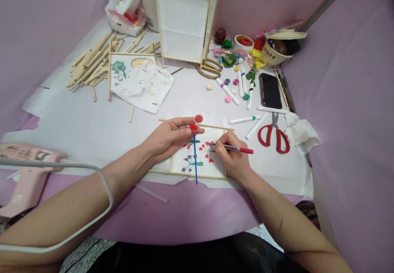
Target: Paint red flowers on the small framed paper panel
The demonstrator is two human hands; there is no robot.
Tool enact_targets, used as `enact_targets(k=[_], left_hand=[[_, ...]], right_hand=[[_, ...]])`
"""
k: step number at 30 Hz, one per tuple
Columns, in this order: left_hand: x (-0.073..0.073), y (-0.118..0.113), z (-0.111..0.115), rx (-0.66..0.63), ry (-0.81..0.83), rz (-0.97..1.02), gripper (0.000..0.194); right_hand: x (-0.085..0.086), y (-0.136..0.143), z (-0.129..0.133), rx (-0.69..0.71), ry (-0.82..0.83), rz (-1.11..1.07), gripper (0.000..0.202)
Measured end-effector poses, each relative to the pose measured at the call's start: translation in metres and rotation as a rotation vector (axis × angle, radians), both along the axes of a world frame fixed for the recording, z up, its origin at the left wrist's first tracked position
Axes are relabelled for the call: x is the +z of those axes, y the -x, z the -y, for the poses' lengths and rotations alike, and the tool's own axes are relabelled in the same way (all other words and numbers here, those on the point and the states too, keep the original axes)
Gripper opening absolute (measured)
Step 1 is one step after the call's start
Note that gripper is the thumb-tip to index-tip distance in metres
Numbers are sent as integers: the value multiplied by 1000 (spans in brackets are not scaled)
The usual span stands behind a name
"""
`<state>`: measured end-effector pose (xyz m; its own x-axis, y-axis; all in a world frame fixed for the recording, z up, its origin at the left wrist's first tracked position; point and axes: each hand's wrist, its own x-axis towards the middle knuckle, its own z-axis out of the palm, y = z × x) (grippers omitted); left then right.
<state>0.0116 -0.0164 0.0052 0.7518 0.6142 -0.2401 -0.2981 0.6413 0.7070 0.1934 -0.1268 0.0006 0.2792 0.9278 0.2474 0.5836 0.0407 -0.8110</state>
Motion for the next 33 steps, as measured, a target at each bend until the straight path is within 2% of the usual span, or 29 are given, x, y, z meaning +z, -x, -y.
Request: enact_targets(k=[19,33], left_hand=[[-1,0,0,3,10,4,26],[-2,1,0,25,-1,-7,25]], right_hand=[[-1,-1,1,5,4,-74,18],[-2,0,0,35,-1,-47,19]])
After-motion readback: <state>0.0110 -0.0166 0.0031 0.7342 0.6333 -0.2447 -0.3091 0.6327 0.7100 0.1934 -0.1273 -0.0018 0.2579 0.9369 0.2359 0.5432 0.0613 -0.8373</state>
